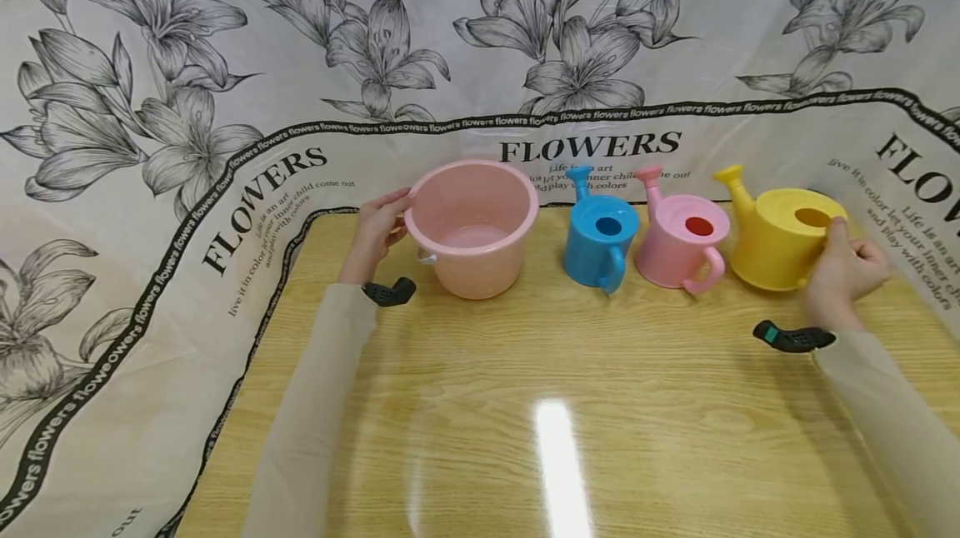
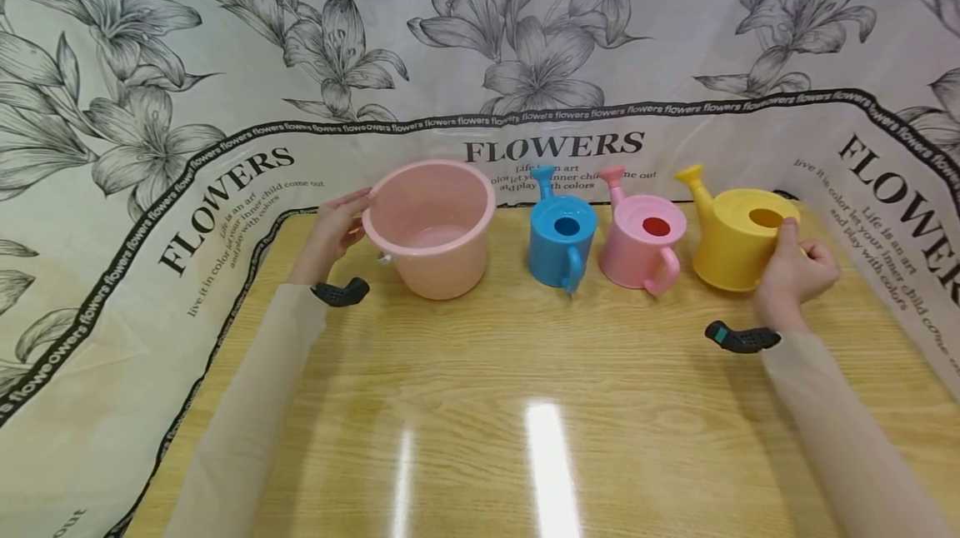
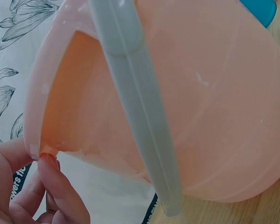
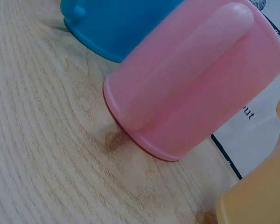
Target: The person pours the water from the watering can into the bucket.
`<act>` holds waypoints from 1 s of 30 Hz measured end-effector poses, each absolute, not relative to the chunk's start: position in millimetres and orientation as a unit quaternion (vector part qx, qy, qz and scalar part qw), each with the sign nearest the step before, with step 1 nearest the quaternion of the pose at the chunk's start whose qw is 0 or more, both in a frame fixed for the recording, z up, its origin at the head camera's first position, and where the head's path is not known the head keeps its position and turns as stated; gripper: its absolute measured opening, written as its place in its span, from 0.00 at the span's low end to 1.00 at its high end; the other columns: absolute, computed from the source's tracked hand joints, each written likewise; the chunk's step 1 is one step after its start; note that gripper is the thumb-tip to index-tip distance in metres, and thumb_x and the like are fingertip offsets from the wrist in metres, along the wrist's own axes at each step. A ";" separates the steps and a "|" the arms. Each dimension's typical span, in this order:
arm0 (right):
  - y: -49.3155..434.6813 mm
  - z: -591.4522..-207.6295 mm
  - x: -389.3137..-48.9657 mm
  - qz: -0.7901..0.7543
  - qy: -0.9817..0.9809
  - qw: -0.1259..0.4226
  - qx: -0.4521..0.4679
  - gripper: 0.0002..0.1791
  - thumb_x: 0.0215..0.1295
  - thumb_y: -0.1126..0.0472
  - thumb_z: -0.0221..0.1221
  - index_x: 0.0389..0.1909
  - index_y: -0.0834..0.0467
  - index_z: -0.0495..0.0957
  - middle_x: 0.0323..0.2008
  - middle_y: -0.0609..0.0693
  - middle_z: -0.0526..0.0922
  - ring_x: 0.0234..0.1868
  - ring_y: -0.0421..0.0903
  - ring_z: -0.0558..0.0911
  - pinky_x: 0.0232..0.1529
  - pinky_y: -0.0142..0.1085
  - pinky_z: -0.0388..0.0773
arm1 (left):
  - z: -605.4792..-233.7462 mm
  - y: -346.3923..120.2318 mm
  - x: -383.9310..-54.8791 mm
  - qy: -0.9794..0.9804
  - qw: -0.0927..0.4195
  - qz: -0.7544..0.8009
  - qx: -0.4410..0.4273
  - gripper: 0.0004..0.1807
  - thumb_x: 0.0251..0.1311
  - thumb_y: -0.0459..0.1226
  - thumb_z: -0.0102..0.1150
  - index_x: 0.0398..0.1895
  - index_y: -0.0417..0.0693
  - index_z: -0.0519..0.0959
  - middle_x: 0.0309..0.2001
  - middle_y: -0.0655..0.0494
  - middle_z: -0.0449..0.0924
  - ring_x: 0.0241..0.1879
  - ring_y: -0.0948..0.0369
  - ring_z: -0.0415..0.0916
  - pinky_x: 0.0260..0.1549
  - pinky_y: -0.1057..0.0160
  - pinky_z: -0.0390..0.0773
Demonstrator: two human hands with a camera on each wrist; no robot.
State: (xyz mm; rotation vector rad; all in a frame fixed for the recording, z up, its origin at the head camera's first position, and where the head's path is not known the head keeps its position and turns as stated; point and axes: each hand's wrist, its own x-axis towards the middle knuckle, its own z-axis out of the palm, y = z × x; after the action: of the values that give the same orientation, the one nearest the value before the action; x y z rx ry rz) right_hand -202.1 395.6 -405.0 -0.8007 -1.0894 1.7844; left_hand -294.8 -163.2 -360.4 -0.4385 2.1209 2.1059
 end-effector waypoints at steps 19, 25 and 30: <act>408.0 -421.8 -202.1 0.702 -0.435 0.437 -0.355 0.29 0.54 0.61 0.68 0.07 0.60 0.57 0.16 0.45 0.57 0.23 0.36 0.62 0.27 0.23 0.58 | -363.5 -160.2 -294.5 0.694 0.053 0.705 -0.141 0.21 0.62 0.42 0.61 0.58 0.50 0.78 0.37 0.59 0.77 0.23 0.69 0.72 0.21 0.75 0.73; 410.9 -426.3 -197.7 0.700 -0.446 0.434 -0.351 0.30 0.55 0.59 0.68 0.07 0.60 0.57 0.13 0.45 0.56 0.19 0.37 0.59 0.24 0.24 0.56 | -363.2 -160.0 -295.5 0.688 0.052 0.709 -0.146 0.20 0.62 0.42 0.61 0.58 0.50 0.79 0.36 0.59 0.77 0.22 0.69 0.72 0.20 0.75 0.72; 413.3 -429.4 -194.4 0.702 -0.454 0.430 -0.341 0.30 0.57 0.59 0.67 0.06 0.59 0.58 0.09 0.44 0.59 0.14 0.37 0.59 0.18 0.24 0.55 | -362.4 -161.0 -296.3 0.686 0.058 0.710 -0.148 0.20 0.62 0.41 0.61 0.58 0.51 0.78 0.36 0.60 0.78 0.21 0.69 0.71 0.20 0.76 0.72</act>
State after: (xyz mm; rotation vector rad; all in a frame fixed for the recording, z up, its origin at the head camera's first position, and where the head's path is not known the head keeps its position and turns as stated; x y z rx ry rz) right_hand -194.4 413.3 -429.4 -0.8515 -1.1331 1.7514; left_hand -296.3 -161.0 -362.4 -0.4473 2.0786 2.1528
